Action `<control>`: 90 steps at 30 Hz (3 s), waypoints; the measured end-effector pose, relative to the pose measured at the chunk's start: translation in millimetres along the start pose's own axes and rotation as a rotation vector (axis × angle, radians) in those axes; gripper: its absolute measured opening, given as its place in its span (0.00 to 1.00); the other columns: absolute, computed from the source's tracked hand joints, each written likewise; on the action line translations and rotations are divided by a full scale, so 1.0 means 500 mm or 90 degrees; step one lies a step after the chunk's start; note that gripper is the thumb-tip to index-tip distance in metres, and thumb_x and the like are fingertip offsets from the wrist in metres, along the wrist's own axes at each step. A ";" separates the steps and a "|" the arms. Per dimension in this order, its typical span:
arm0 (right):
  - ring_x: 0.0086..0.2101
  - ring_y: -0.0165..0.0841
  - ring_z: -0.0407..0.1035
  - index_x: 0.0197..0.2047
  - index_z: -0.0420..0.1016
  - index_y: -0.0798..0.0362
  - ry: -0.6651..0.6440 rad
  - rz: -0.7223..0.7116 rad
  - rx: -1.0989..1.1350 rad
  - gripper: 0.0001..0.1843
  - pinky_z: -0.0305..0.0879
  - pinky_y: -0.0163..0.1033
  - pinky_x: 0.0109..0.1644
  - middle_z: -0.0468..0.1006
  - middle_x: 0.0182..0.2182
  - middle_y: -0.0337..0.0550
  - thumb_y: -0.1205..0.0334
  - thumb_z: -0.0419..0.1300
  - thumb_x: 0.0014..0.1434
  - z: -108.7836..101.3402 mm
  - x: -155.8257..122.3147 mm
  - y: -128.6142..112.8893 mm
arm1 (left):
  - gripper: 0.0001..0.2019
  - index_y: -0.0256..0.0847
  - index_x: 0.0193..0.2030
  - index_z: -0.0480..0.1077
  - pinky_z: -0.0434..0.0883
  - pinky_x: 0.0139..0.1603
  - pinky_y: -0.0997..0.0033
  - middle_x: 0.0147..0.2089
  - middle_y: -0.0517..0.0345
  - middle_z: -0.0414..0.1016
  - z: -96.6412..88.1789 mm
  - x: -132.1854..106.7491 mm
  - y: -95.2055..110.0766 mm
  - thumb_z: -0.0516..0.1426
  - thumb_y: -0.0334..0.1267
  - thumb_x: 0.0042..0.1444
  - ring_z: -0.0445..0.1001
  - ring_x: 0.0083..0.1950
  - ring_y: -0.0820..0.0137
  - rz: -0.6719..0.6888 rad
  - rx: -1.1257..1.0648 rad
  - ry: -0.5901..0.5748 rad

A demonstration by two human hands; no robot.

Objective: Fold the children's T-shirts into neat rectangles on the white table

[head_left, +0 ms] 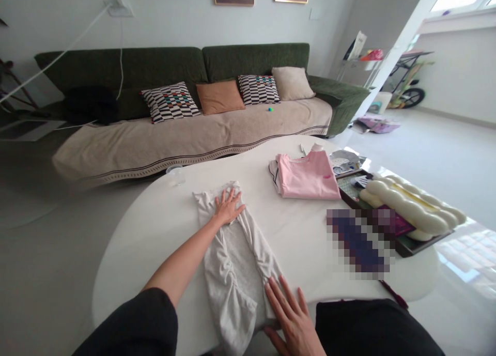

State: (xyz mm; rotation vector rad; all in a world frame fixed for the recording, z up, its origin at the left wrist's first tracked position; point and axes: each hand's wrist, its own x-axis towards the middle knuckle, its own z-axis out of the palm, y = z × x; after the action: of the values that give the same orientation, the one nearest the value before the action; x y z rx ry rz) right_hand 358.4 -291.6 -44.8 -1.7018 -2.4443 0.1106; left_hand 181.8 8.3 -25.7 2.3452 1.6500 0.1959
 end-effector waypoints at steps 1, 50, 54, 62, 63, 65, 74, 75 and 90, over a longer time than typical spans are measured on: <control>0.61 0.48 0.37 0.66 0.35 0.52 -0.017 -0.003 0.006 0.43 0.46 0.62 0.57 0.42 0.63 0.41 0.62 0.52 0.50 -0.005 0.002 -0.002 | 0.31 0.52 0.64 0.48 0.36 0.59 0.39 0.68 0.57 0.39 -0.002 0.005 -0.002 0.46 0.56 0.54 0.32 0.67 0.48 -0.001 -0.002 -0.016; 0.28 0.28 0.67 0.36 0.71 0.56 -0.167 0.128 0.518 0.11 0.60 0.31 0.31 0.73 0.27 0.37 0.58 0.58 0.50 -0.263 0.276 0.043 | 0.16 0.35 0.34 0.71 0.66 0.32 0.74 0.29 0.57 0.73 -0.207 -0.413 -0.003 0.60 0.47 0.45 0.70 0.30 0.72 -0.200 -0.726 -0.109; 0.24 0.26 0.64 0.39 0.68 0.57 -0.058 0.258 0.474 0.10 0.60 0.32 0.29 0.70 0.23 0.35 0.62 0.56 0.53 -0.141 0.334 0.021 | 0.12 0.34 0.33 0.69 0.65 0.32 0.74 0.27 0.58 0.71 -0.087 -0.353 -0.032 0.56 0.43 0.48 0.69 0.31 0.71 -0.271 -0.692 0.096; 0.26 0.30 0.64 0.46 0.63 0.56 0.115 0.324 0.362 0.17 0.59 0.34 0.32 0.70 0.24 0.38 0.63 0.42 0.57 -0.053 0.318 0.028 | 0.11 0.38 0.39 0.70 0.65 0.36 0.78 0.33 0.60 0.74 -0.032 -0.338 -0.056 0.53 0.39 0.51 0.71 0.36 0.73 -0.193 -0.625 0.252; 0.27 0.31 0.65 0.48 0.62 0.57 0.128 0.322 0.348 0.18 0.60 0.34 0.32 0.71 0.25 0.40 0.63 0.41 0.57 -0.053 0.315 0.030 | 0.10 0.38 0.39 0.70 0.65 0.36 0.77 0.32 0.61 0.74 -0.031 -0.334 -0.058 0.53 0.38 0.50 0.71 0.34 0.73 -0.195 -0.615 0.260; 0.32 0.33 0.67 0.51 0.59 0.59 0.151 0.309 0.318 0.20 0.62 0.37 0.36 0.72 0.32 0.46 0.63 0.42 0.57 -0.055 0.310 0.028 | 0.10 0.38 0.39 0.70 0.65 0.35 0.76 0.30 0.60 0.73 -0.027 -0.329 -0.061 0.55 0.35 0.48 0.70 0.31 0.73 -0.221 -0.588 0.289; 0.62 0.38 0.37 0.60 0.56 0.55 0.098 0.120 0.143 0.25 0.42 0.48 0.61 0.48 0.63 0.47 0.62 0.45 0.59 -0.029 0.280 -0.048 | 0.08 0.39 0.36 0.69 0.67 0.36 0.74 0.32 0.56 0.75 -0.002 -0.333 -0.060 0.53 0.35 0.50 0.73 0.33 0.71 -0.284 -0.549 0.404; 0.62 0.38 0.33 0.61 0.53 0.55 0.069 0.125 0.109 0.27 0.41 0.50 0.61 0.45 0.64 0.47 0.59 0.44 0.60 -0.021 0.274 -0.054 | 0.07 0.39 0.35 0.70 0.68 0.36 0.74 0.31 0.56 0.75 -0.001 -0.331 -0.063 0.53 0.35 0.50 0.73 0.33 0.71 -0.285 -0.551 0.408; 0.63 0.35 0.28 0.66 0.38 0.54 0.008 0.210 0.056 0.33 0.42 0.54 0.60 0.38 0.65 0.43 0.47 0.38 0.61 0.005 0.257 -0.064 | 0.27 0.38 0.61 0.55 0.49 0.61 0.49 0.65 0.44 0.50 -0.002 -0.375 0.024 0.49 0.47 0.56 0.44 0.66 0.55 0.014 -0.089 0.230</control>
State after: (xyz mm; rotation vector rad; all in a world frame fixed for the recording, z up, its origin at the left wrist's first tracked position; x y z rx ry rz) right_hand 284.9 -182.3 -30.8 -2.0408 -2.0948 0.2424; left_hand 128.0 -171.0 -13.5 2.3224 1.6967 0.7528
